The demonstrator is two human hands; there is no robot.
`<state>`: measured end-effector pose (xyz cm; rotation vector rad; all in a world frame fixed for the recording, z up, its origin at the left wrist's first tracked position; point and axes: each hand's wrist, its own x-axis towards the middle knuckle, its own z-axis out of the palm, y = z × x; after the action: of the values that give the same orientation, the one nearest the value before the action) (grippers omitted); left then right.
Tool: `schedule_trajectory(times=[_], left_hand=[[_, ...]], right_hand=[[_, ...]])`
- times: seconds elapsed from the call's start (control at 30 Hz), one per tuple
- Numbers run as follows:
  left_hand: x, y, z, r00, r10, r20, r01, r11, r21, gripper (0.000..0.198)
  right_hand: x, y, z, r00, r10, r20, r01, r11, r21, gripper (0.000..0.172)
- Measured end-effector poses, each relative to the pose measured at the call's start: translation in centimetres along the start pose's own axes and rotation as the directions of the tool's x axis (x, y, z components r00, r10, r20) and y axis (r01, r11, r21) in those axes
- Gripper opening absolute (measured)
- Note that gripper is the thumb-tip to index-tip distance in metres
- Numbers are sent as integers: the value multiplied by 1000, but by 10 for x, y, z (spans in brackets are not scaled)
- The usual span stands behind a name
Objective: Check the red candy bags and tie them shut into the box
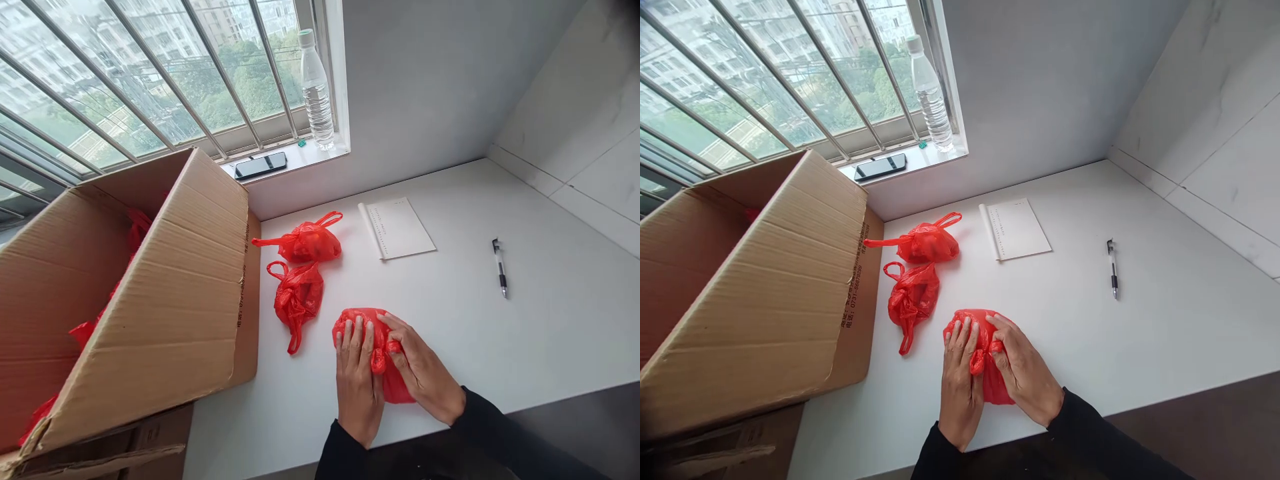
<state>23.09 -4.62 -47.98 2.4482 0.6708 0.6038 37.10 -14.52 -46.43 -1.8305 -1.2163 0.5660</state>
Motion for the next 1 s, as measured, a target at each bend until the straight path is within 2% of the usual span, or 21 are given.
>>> schedule_trajectory(times=[0.13, 0.3, 0.5, 0.67, 0.77, 0.87, 0.93, 1.0], left_hand=[[-2, -3, 9, 1000, -3, 6, 3, 996, 90, 67], [-2, -3, 15, 1000, -16, 16, 13, 988, 151, 70], [1, -3, 21, 998, -30, 48, 20, 981, 195, 71], [-4, -2, 21, 995, -53, 89, 33, 976, 217, 71], [-6, -1, 13, 992, -88, 94, 80, 992, 94, 66], [-6, 7, 2, 984, -176, -18, 172, 975, -141, 53], [-6, 16, -6, 948, -289, -133, 231, 912, -339, 40], [-4, 23, -13, 876, -441, -196, 290, 805, -517, 39]], right_hand=[[-3, 11, 9, 998, -62, -13, 60, 993, -102, 41], [-4, 22, 13, 996, -86, -6, 84, 984, -159, 32], [-2, 29, 14, 998, -49, 49, 58, 979, -194, 56], [-6, 33, 18, 997, -15, 74, 26, 989, -146, 55], [-9, 29, 14, 993, 104, 49, -105, 994, 14, 45], [-9, 15, 0, 947, 321, -6, -310, 920, 239, 38], [-9, 6, -12, 892, 449, -38, -399, 825, 400, 37], [-9, 6, -22, 852, 521, -46, -412, 722, 555, 35]])
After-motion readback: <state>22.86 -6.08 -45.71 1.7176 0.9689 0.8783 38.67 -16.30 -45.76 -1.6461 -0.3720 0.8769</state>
